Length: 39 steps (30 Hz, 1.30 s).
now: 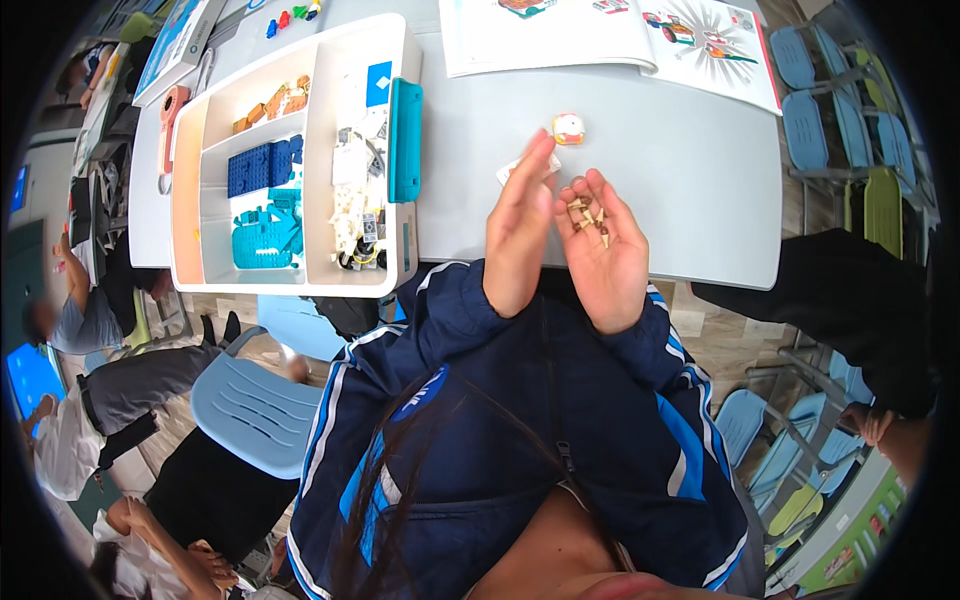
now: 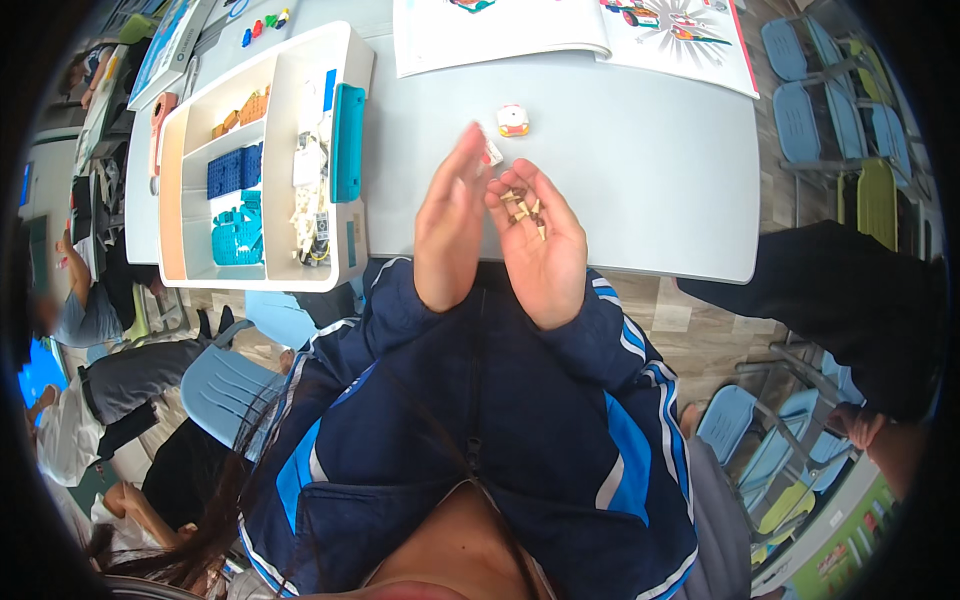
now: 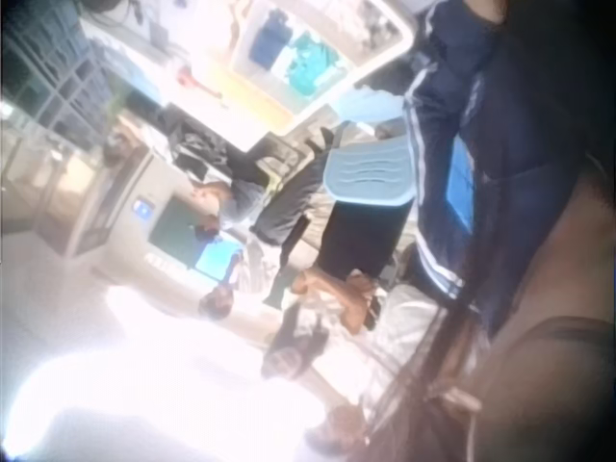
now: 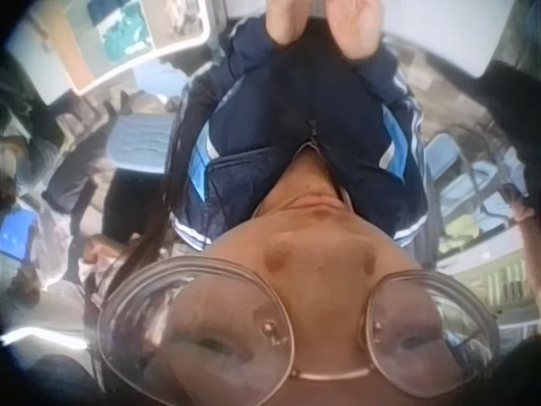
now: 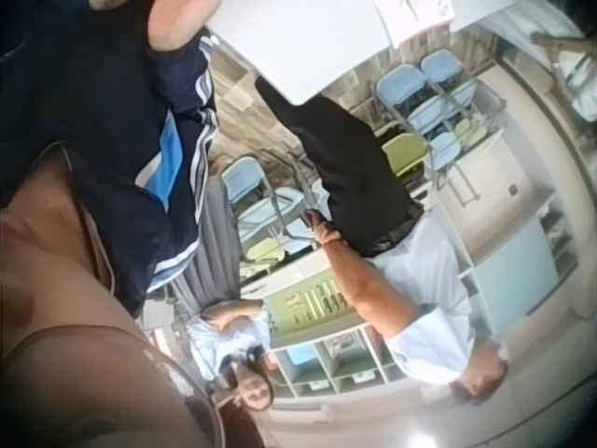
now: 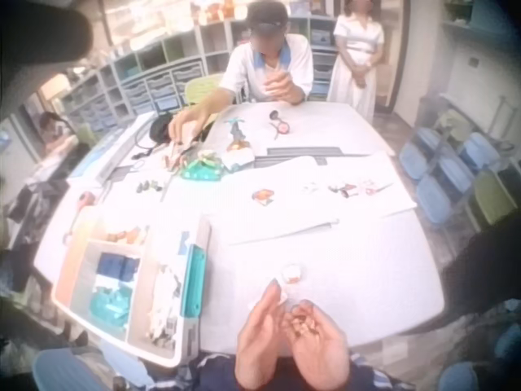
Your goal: The person assembles small plastic toy parts at a table. They open a compartmentalized tray, select colorful pieces, and connect them by hand while referencing an instruction booklet. The person repeatedly picks, aligns, and snaps parts together, occasionally adjusting the booklet and tray.
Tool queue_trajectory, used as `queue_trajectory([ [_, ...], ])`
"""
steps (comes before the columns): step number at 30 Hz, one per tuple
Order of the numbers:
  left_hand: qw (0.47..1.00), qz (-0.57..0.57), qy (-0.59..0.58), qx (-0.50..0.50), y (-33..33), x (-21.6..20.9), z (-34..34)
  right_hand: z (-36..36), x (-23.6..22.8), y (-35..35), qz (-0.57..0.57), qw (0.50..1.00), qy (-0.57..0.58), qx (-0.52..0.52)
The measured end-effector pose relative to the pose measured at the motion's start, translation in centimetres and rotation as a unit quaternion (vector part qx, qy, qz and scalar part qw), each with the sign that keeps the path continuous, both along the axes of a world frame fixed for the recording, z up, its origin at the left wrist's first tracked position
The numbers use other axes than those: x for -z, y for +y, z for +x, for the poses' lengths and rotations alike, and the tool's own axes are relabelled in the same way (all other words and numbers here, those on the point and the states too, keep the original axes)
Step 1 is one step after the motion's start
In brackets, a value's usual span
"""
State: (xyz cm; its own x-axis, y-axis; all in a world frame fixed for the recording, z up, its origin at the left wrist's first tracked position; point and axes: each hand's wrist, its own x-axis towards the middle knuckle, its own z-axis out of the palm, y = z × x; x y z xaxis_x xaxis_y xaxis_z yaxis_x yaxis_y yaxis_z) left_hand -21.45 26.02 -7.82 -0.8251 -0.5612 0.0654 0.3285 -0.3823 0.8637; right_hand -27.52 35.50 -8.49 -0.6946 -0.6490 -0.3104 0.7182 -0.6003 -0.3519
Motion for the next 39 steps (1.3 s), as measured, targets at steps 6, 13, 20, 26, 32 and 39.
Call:
queue_trajectory([
  [6, 0.913, 0.397, -0.031, 0.091, 0.7, -0.1, -1.0, 1.1, -2.1, -1.7, 0.142, 0.957, 0.255, 0.005],
  [13, 0.881, 0.447, -0.084, 0.132, 0.6, 0.8, -0.6, 1.8, -2.8, -2.3, 0.233, 0.884, 0.404, 0.039],
  [20, 0.820, 0.539, -0.149, 0.125, 0.2, 0.6, 0.6, 0.8, -1.1, -1.7, 0.234, 0.756, 0.561, 0.243],
  [26, 0.743, 0.629, -0.083, 0.213, -4.2, -4.2, 5.7, -0.7, -1.7, -0.8, 0.200, 0.748, 0.555, 0.304],
  [32, 0.860, 0.504, 0.011, 0.085, -18.1, -12.1, 9.6, -4.3, 0.8, 1.5, 0.338, 0.775, 0.449, 0.288],
  [39, 0.965, 0.034, -0.261, -0.010, -36.8, -8.4, 6.2, -4.9, 2.3, 1.7, 0.353, 0.804, 0.416, 0.234],
])
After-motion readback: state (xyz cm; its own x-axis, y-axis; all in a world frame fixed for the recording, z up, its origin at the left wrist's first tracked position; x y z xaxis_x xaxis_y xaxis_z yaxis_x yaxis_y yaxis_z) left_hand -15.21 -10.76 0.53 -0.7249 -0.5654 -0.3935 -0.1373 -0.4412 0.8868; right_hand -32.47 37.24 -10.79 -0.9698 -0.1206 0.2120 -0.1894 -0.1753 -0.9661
